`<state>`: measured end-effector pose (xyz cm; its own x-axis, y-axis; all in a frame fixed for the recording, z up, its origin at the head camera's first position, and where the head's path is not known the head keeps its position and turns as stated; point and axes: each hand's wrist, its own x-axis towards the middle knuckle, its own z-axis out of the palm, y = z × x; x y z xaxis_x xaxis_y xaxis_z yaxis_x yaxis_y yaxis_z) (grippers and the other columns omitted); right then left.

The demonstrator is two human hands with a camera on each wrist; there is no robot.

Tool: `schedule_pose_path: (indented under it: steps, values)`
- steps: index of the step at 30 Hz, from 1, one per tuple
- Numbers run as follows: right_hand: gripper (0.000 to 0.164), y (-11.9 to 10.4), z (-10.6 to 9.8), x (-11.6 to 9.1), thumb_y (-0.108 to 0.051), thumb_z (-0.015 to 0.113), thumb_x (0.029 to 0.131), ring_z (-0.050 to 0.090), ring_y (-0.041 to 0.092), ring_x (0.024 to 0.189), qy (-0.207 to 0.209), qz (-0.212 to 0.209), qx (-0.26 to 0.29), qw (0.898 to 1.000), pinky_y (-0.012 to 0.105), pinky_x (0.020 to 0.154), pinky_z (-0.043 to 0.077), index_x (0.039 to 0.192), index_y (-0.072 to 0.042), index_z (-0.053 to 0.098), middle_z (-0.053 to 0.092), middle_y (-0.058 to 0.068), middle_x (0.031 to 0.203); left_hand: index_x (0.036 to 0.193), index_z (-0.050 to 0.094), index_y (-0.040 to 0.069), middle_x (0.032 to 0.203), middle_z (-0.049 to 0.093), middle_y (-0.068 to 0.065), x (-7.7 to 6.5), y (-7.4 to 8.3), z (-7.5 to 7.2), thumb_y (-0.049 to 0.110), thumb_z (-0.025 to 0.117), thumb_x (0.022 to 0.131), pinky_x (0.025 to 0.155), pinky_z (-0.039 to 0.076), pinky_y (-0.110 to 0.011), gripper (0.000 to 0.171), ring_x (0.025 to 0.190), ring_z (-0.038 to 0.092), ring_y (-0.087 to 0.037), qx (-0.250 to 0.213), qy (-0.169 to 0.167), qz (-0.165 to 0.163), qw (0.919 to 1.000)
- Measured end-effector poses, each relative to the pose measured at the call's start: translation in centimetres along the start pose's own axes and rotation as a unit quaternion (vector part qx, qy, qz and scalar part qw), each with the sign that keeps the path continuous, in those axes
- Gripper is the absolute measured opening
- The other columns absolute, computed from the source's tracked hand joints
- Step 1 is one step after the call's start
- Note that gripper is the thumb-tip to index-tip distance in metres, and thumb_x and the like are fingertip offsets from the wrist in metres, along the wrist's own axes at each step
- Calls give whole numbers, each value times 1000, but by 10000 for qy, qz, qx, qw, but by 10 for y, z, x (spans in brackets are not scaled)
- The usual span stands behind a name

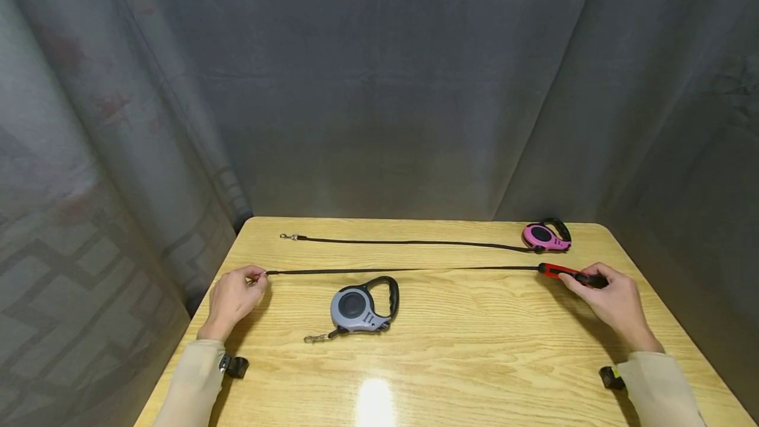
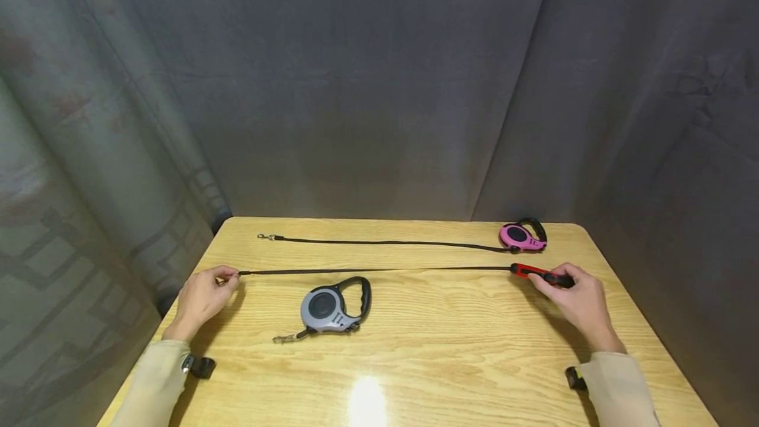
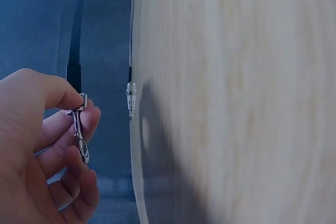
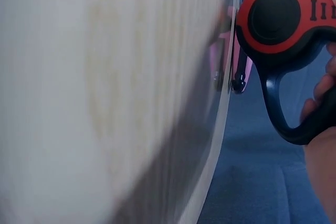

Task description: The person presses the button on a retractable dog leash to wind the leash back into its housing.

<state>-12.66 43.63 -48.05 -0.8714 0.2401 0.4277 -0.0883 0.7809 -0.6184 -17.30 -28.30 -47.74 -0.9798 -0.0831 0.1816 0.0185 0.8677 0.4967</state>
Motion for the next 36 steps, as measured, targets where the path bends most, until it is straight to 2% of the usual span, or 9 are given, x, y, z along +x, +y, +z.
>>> schedule_pose_path:
  steps: [4, 10, 20, 36]
  values:
    - [29, -2, 0, -3, -25, 93, 82, 45, 2, 60, -120, 97, 55, 9999, 23, 54, 35, 82, -10, 69, 57, -13, 66, 111, 82, 9, 97, 80, -9, -1, -1, 1, 26, 68, 101, 56, 39, -32, 24, 57, 54, -13, -39, 15, 43, 10000]
    - [30, -6, 1, -3, -28, 93, 84, 45, 3, 60, -143, 180, 19, 9997, 24, 53, 35, 83, -10, 69, 58, -13, 67, 112, 82, 8, 100, 81, -11, -3, -1, 3, 26, 69, 102, 52, 38, -31, 23, 51, 51, -12, -52, 65, 118, 9999]
    - [29, -8, 1, -2, -28, 92, 84, 46, 3, 60, -161, 163, -9, 9997, 25, 53, 35, 83, -9, 70, 58, -13, 68, 112, 81, 8, 94, 80, -9, -5, -2, 4, 26, 70, 103, 49, 34, -31, 23, 47, 40, -12, -86, 99, 205, 9997]
    - [29, -13, 4, -1, -31, 91, 85, 47, 3, 63, -294, 194, -40, 9994, 24, 56, 36, 85, -9, 71, 60, -13, 70, 114, 81, 9, 98, 80, -9, -4, 1, 2, 27, 69, 104, 55, 38, -30, 24, 55, 49, -12, -100, 26, 177, 9998]
